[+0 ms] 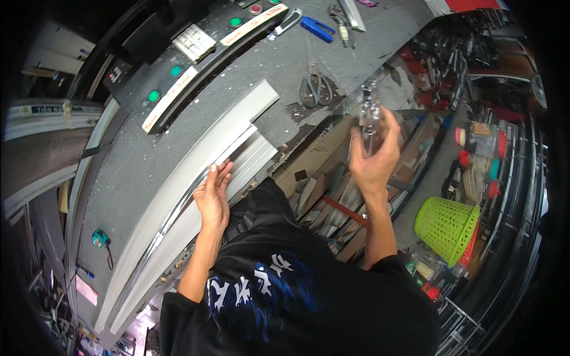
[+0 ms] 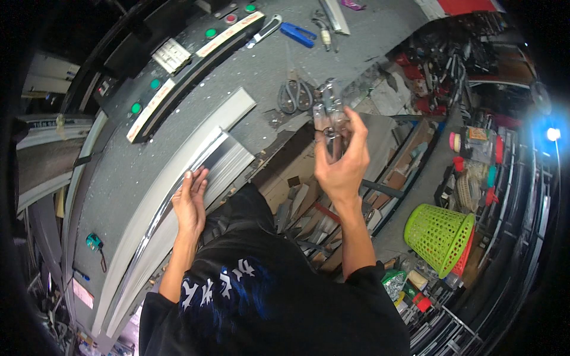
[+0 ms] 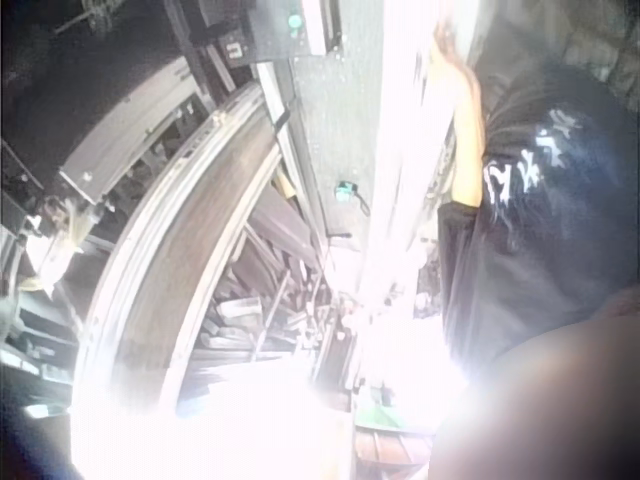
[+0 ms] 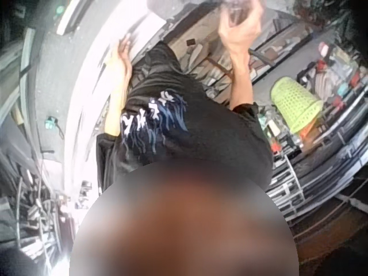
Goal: The person assembles a long white window frame by inserting small metal clips into grooves along its length using a handheld crimping tool. They repeatedly position the tool, squeeze to secure each clip, and move along the frame to the next insertion point.
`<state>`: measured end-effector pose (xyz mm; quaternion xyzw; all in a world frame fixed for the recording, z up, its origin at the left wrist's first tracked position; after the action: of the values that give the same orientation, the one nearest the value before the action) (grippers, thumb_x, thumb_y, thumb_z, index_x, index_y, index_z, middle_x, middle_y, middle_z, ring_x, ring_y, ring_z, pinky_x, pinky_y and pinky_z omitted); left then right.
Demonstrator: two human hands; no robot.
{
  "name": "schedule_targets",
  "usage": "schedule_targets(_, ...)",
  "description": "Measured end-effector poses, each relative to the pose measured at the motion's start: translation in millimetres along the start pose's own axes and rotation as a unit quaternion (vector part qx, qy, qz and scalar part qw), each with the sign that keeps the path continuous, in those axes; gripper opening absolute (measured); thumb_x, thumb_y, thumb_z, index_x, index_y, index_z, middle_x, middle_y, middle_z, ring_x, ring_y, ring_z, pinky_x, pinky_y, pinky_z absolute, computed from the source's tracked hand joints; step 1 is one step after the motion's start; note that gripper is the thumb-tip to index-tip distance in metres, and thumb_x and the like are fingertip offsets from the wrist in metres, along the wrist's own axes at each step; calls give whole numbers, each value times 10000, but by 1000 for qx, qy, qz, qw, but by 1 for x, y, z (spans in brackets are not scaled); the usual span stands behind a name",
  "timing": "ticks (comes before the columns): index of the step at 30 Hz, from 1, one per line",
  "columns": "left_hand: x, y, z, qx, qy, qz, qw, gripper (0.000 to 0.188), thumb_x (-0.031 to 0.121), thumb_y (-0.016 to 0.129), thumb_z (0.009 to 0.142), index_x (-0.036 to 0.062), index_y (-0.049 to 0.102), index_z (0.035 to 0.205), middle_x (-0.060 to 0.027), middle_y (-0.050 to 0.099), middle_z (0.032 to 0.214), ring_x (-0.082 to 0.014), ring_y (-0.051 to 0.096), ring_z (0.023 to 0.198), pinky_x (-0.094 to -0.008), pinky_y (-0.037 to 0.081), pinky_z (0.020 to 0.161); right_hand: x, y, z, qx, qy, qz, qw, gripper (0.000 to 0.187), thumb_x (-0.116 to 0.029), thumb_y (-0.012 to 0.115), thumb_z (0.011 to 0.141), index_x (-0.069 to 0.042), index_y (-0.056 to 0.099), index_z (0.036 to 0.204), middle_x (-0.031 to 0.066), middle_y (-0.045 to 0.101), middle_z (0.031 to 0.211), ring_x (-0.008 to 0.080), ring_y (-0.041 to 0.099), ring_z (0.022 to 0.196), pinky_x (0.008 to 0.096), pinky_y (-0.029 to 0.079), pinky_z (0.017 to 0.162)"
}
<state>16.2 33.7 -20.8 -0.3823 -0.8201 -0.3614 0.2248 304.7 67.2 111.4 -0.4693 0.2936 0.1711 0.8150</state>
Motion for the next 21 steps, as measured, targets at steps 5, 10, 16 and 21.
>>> schedule_targets(5, -1, 1, 2, -9, -5, 5, 1000, 318, 256, 618, 983, -43, 664, 1077, -196, 669, 1179, -222, 651, 1078, -316, 481, 922, 12, -71, 36, 173, -83, -231, 954, 456, 34, 674, 765, 28, 527, 1196, 122, 587, 934, 209, 608, 884, 319, 482, 819)
schedule_targets(10, -5, -2, 2, 12, -9, 0, 1000, 305, 242, 621, 980, -43, 658, 1082, -195, 667, 1189, -207, 657, 1060, -314, 481, 904, 17, -74, 35, 104, -34, 37, 993, 609, 14, 595, 829, 37, 340, 1382, 134, 548, 1188, 235, 538, 1125, 363, 361, 1066)
schedule_targets(16, -9, -6, 0, 1, 5, -35, 999, 225, 172, 630, 973, -41, 681, 1025, -198, 688, 1123, -256, 677, 1039, -334, 501, 857, 6, 6, -35, -351, 344, 405, 771, 539, -6, 586, 817, -5, 439, 1336, 80, 591, 1119, 170, 602, 990, 337, 494, 896)
schedule_targets(21, -9, -5, -3, -21, 31, -30, 999, 206, 172, 644, 963, -17, 680, 1037, -154, 691, 1083, -301, 656, 1080, -374, 489, 893, -13, 63, -81, -602, 250, 185, 735, 478, -173, 662, 830, 25, 445, 1209, 141, 605, 1050, 257, 615, 952, 361, 480, 855)
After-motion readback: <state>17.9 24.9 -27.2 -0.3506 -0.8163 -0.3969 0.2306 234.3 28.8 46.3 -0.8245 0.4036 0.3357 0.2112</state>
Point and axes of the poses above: each hand's wrist, its own z-axis towards the middle knuckle, its own y-axis out of the palm, x = y × z, the point moved 2 cm from there along z, towards the middle knuckle
